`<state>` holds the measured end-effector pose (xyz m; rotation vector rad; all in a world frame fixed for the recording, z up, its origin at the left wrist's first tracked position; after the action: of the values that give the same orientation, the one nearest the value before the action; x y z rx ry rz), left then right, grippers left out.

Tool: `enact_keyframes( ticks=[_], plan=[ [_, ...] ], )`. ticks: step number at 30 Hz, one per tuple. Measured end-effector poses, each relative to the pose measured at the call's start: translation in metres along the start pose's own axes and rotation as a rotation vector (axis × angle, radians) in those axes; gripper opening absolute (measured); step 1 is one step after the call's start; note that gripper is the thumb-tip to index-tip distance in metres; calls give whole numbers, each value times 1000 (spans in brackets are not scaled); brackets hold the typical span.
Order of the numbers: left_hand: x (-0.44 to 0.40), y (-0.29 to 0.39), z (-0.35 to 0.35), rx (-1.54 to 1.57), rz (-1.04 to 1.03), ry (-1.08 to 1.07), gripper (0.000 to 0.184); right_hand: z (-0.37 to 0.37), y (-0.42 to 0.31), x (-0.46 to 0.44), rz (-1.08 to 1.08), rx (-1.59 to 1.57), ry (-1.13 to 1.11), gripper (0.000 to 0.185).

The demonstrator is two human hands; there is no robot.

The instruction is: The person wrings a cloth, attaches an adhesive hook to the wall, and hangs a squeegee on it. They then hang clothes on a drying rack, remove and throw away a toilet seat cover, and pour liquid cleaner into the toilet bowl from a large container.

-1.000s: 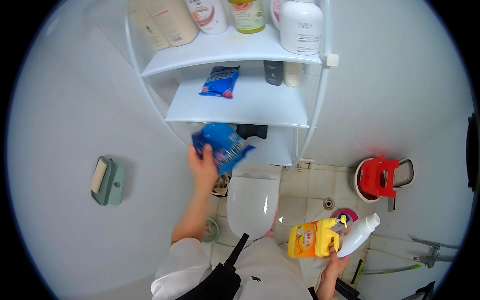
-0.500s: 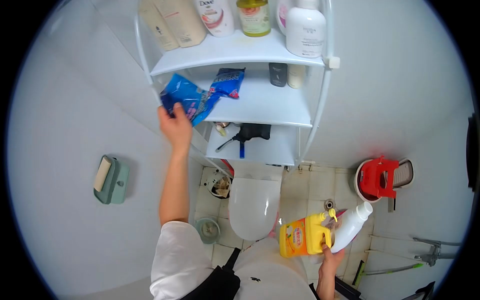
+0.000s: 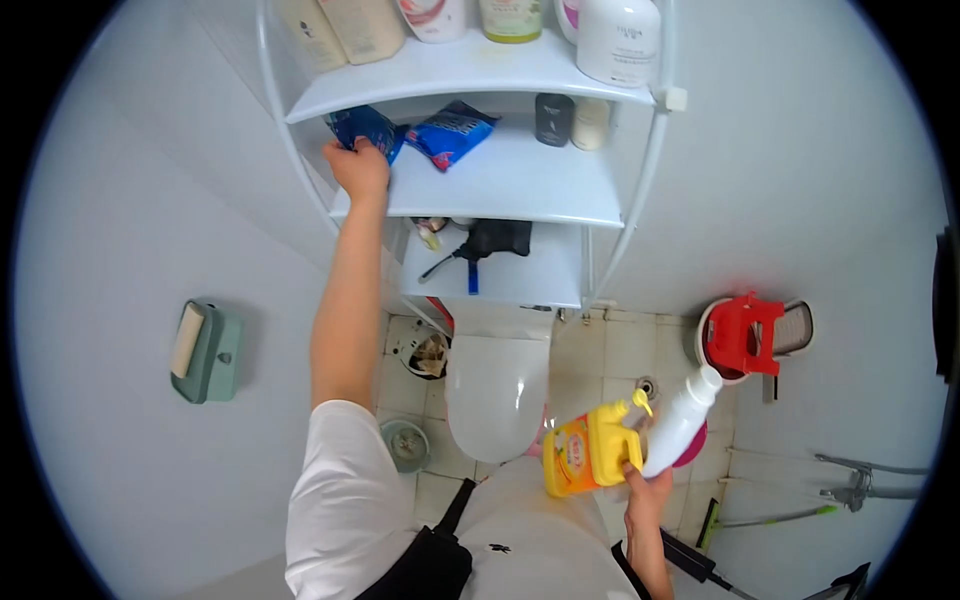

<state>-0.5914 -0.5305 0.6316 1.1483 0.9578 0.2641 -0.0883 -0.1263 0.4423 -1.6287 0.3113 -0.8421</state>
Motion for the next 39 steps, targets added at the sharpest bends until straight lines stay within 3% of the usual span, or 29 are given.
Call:
enact_keyframes(
  ticks=[1,4,5,7,8,9,10,11,12,13,14,16,18,19,23,26,31,36,39],
  plan=[
    [-1,-11,-9,-14,70,-118,35,-5,-4,-1,-2,21,-22,59],
    [10,-6,0,118,30,-301,49,-34,-16,3,8,-1,-95,61],
    [25,-7,12,225,221,-345,58,-43,-22,2,16,-22,-112,61],
    [81,28,70,68,-169,-138,57,-61,-28,1,-10,43,-194,58],
    [130,60,93,175,-230,-257,52,-75,-28,-1,16,-4,-228,57],
    [182,40,111,271,-191,-470,44,-86,-23,-4,9,-8,-263,55],
    [241,23,131,93,-515,-848,43,-99,-24,-6,-3,6,-259,54],
    [301,33,146,255,-261,-1142,47,-114,-28,-6,-13,-19,-262,54],
    [350,37,157,219,-252,-1300,60,-126,-30,-5,-24,-41,-270,53],
    [379,42,164,209,-259,-1290,58,-138,-28,-7,-17,-49,-299,52],
    [400,32,171,3,-177,-1321,65,-150,-20,-9,-12,-56,-336,52],
    [395,37,171,-150,-415,-1020,63,-173,-5,-7,23,-17,-393,49],
    [397,11,166,-45,-329,-893,59,-190,0,-7,105,82,-421,45],
    [395,4,166,8,-283,-834,57,-198,-10,-8,59,181,-430,31],
    [372,-15,152,68,-136,-853,47,-222,1,-37,-47,97,-449,26],
    [363,-44,144,167,3,-769,44,-241,-16,-47,-263,55,-453,27],
    [341,-51,156,196,159,-728,63,-244,-42,-107,-89,78,-393,26],
    [338,-63,176,258,276,-703,60,-264,-71,-141,160,241,-239,27],
    [343,-73,180,305,364,-734,60,-267,-48,-179,191,286,-132,29]
  ],
)
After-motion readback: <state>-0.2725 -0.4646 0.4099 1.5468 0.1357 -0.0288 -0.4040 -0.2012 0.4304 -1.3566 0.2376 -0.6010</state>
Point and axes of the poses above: each hand's wrist, its own x-axis away from the middle knuckle, its own z-axis out of the back of the hand, y = z × x, the point moved 7 cm from there along -x, towards the middle knuckle, and after that the axes turned 3 degrees about x, right-handed, at the moved point
